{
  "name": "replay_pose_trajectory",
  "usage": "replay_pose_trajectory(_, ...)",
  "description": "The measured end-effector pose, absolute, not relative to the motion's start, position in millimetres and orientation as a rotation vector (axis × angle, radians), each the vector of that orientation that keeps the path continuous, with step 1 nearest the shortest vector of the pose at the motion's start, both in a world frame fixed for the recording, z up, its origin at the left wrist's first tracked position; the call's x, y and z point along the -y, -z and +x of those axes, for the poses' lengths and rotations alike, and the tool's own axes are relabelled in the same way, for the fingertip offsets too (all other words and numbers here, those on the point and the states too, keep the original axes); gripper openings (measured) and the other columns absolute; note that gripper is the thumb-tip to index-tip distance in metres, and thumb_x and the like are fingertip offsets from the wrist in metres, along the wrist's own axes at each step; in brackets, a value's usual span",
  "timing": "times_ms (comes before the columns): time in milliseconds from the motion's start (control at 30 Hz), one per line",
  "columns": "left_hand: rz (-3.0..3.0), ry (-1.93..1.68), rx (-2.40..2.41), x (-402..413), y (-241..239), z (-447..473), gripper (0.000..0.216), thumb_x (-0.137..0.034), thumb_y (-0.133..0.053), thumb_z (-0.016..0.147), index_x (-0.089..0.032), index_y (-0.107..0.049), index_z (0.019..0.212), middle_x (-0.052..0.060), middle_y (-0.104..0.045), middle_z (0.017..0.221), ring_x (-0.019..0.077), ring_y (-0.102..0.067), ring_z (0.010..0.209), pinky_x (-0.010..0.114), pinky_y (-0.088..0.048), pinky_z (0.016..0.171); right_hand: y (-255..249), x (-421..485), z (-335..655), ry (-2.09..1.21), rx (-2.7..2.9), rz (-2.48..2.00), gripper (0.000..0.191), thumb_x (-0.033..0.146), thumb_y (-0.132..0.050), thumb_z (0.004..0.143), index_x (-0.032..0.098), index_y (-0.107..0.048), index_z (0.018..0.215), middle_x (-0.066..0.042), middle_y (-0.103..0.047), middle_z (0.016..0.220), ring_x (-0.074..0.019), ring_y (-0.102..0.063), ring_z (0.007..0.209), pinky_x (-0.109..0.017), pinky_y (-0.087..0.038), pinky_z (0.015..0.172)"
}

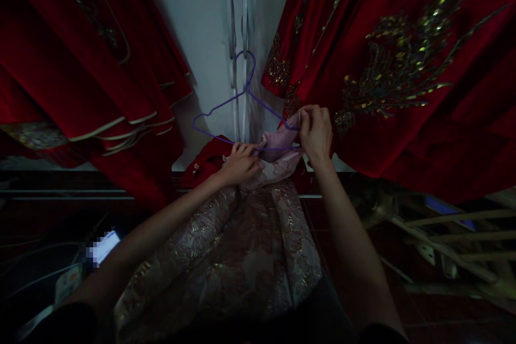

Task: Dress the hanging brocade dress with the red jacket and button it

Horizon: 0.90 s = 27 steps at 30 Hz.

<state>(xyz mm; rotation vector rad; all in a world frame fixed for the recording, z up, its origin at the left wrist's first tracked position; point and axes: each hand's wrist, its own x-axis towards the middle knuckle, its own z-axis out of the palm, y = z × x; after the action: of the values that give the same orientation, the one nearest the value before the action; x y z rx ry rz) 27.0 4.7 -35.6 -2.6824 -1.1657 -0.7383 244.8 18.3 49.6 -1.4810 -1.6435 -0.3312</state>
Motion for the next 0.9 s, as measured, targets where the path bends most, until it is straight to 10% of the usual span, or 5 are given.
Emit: replay_pose_trajectory(900, -2.877, 0.849, 1.184, -24.1, 38.7, 53.4, 0.033, -0.033, -0.041, 0.092, -0.02, -0.07, 0.086, 0.008, -0.052, 0.136, 0.0239, -0.044, 0.125, 0.047, -0.029, 0.101, -40.3, -85.9, 239.7, 0.124, 1.754, -1.17, 0.04, 0.055, -0.034, 0.092, 0.022, -0.056, 0.094, -0.009, -0.063, 0.091, -0.0239, -0.059, 0.087, -0.041, -0.047, 0.082)
